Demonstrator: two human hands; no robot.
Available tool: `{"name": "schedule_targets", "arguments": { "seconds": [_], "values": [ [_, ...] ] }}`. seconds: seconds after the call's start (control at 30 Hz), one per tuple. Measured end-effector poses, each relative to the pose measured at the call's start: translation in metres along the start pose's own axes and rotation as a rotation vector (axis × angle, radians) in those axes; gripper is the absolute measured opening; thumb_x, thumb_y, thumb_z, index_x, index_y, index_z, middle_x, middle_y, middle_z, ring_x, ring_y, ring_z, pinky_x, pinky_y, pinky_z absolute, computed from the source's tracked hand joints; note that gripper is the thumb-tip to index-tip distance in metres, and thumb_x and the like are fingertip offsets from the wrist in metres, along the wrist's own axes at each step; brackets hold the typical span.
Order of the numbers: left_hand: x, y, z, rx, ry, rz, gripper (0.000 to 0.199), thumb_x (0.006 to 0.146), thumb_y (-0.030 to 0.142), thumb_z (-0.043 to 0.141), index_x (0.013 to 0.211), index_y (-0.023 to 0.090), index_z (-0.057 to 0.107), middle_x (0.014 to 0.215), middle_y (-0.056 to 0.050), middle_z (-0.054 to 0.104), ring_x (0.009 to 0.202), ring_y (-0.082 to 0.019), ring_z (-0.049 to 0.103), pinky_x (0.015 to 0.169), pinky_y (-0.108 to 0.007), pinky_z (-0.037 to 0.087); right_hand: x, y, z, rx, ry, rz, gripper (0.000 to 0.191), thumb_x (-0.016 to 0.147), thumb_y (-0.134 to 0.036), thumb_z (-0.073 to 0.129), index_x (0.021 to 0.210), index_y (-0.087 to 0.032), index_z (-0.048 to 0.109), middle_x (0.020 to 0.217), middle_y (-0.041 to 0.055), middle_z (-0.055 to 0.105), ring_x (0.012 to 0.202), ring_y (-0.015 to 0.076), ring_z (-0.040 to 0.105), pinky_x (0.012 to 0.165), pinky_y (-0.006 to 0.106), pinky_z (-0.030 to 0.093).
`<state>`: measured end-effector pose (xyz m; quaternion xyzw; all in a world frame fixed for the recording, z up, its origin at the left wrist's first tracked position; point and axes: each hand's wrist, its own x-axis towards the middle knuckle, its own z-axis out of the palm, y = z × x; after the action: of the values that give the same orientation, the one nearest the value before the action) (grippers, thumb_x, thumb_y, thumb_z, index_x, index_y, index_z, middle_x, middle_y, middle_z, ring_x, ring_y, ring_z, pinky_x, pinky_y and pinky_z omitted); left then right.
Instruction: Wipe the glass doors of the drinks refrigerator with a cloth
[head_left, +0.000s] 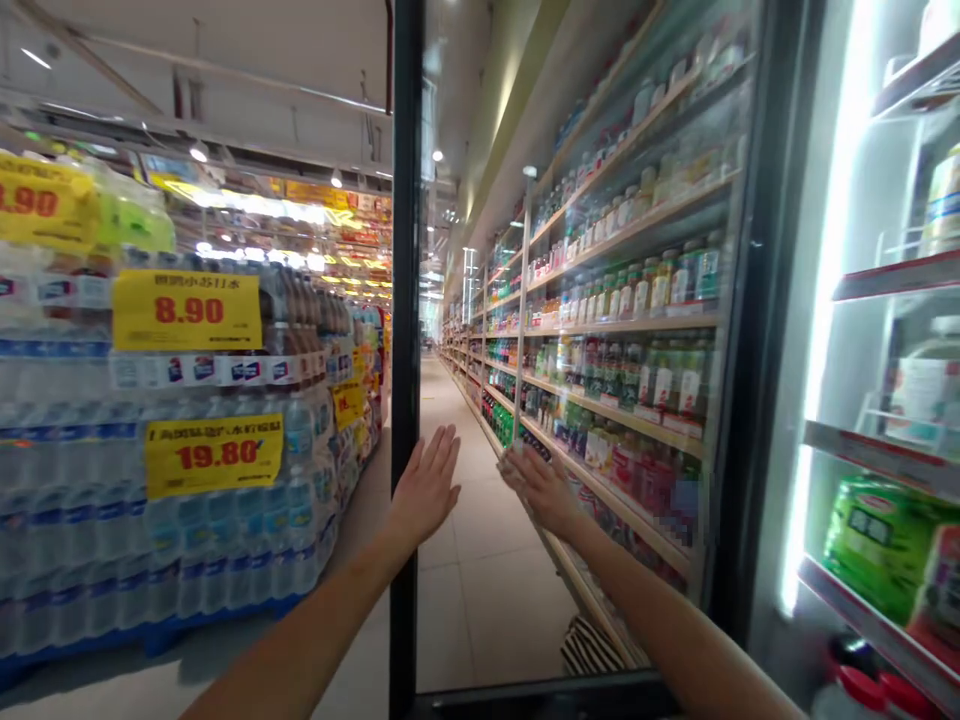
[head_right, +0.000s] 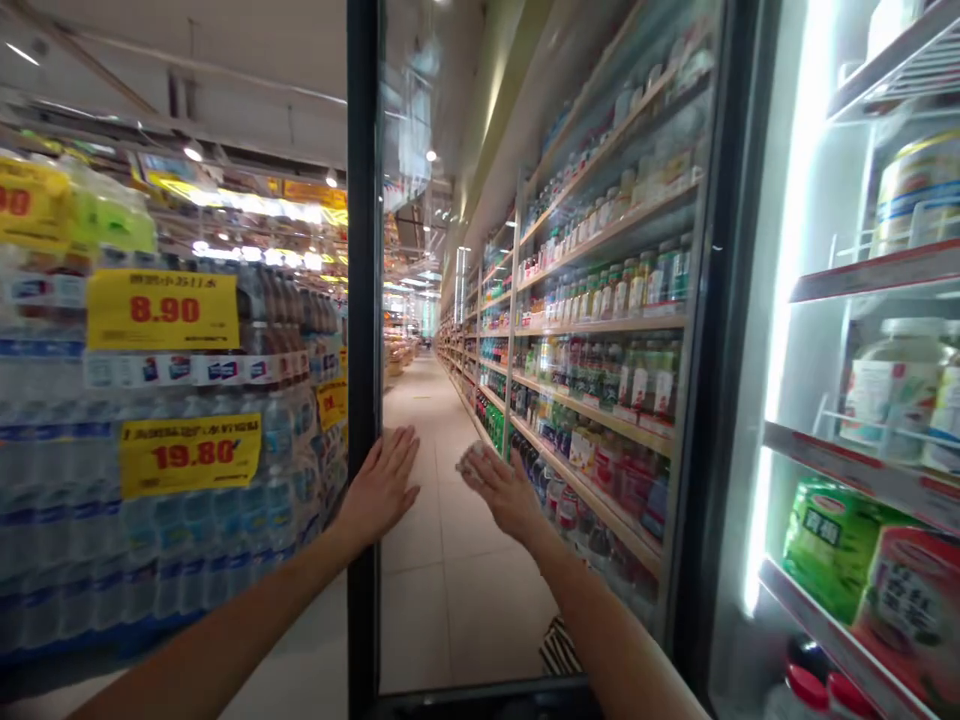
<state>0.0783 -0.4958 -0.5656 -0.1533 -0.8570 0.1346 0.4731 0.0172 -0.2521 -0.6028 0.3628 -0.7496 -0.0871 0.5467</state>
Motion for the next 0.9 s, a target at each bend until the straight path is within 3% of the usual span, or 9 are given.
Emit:
{"name": "schedule_targets", "arguments": {
  "seconds": [0.1,0.17,0.23,0.4,0.47,0.53,0.73,0.8,0.9],
  "values": [
    [0.001,0.005,-0.001,-0.001,-0.011,0.012,0.061,0.082,0.034,0.048,0.136,0.009,0.035,0.145,-0.012,0.028,0.137,-0.023,0.022,0.111,-0.042,0.020,0.046,0.030,-0.013,-0.056,0.110,0.324,0.047,0.081,-0.015,0.047,0.126,-0.031,0.050,0.139,0.0051,0.044,0.135,0.0256,0.027,0.108,0.052,0.013],
    [0.003,0.012,-0.001,-0.008,-0.031,0.040,0.060,0.082,0.034,0.048,0.136,0.010,0.035,0.146,-0.011,0.028,0.137,-0.023,0.022,0.111,-0.042,0.019,0.060,0.040,-0.017,-0.062,0.133,0.394,0.047,0.081,-0.016,0.048,0.126,-0.030,0.050,0.140,0.0059,0.042,0.135,0.0262,0.024,0.108,0.051,0.014],
    [0.003,0.019,0.000,-0.021,-0.055,0.053,0.060,0.082,0.033,0.048,0.136,0.010,0.035,0.146,-0.011,0.027,0.136,-0.023,0.022,0.111,-0.043,0.019,0.049,0.034,-0.015,-0.053,0.106,0.378,0.047,0.082,-0.017,0.047,0.127,-0.030,0.049,0.141,0.0058,0.041,0.136,0.0259,0.022,0.108,0.051,0.014],
    [0.002,0.024,0.002,-0.043,-0.047,0.033,0.062,0.081,0.033,0.050,0.136,0.010,0.035,0.145,-0.012,0.029,0.136,-0.024,0.022,0.111,-0.043,0.020,-0.048,-0.015,0.002,0.005,-0.077,0.209,0.050,0.082,-0.017,0.046,0.131,-0.030,0.045,0.139,0.0045,0.043,0.135,0.0248,0.025,0.109,0.050,0.014],
    [0.003,0.024,0.004,-0.044,-0.032,0.057,0.061,0.081,0.032,0.049,0.136,0.012,0.035,0.145,-0.011,0.031,0.136,-0.023,0.023,0.112,-0.043,0.020,-0.070,-0.023,0.006,0.013,-0.101,0.178,0.049,0.082,-0.017,0.045,0.129,-0.031,0.046,0.139,0.0032,0.044,0.134,0.0239,0.027,0.109,0.049,0.015],
    [0.007,0.027,0.005,-0.049,-0.025,0.100,0.060,0.081,0.031,0.048,0.137,0.013,0.035,0.144,-0.010,0.031,0.136,-0.023,0.024,0.112,-0.043,0.019,-0.065,-0.015,0.006,0.005,-0.086,0.183,0.048,0.082,-0.016,0.046,0.128,-0.031,0.048,0.138,0.0028,0.045,0.134,0.0232,0.027,0.110,0.049,0.013],
    [0.027,0.054,0.003,-0.099,-0.040,0.129,0.060,0.082,0.030,0.047,0.137,0.010,0.033,0.146,-0.011,0.027,0.136,-0.023,0.022,0.112,-0.044,0.018,0.012,0.037,-0.011,-0.061,0.080,0.444,0.049,0.082,-0.012,0.043,0.128,-0.028,0.048,0.141,0.0070,0.041,0.136,0.0247,0.023,0.109,0.052,0.011],
    [0.030,0.060,0.002,-0.107,-0.052,0.135,0.061,0.082,0.030,0.048,0.138,0.011,0.032,0.146,-0.011,0.027,0.137,-0.023,0.022,0.112,-0.044,0.017,0.007,0.037,-0.010,-0.071,0.070,0.449,0.049,0.082,-0.013,0.042,0.129,-0.027,0.047,0.142,0.0074,0.039,0.136,0.0256,0.022,0.108,0.052,0.013],
    [0.027,0.061,0.007,-0.105,-0.056,0.143,0.059,0.082,0.031,0.048,0.136,0.012,0.035,0.146,-0.010,0.029,0.136,-0.022,0.024,0.112,-0.044,0.018,-0.036,0.015,-0.004,-0.090,0.009,0.408,0.050,0.081,-0.013,0.044,0.130,-0.025,0.047,0.139,0.0085,0.042,0.135,0.0262,0.024,0.109,0.052,0.014]
  ]
}}
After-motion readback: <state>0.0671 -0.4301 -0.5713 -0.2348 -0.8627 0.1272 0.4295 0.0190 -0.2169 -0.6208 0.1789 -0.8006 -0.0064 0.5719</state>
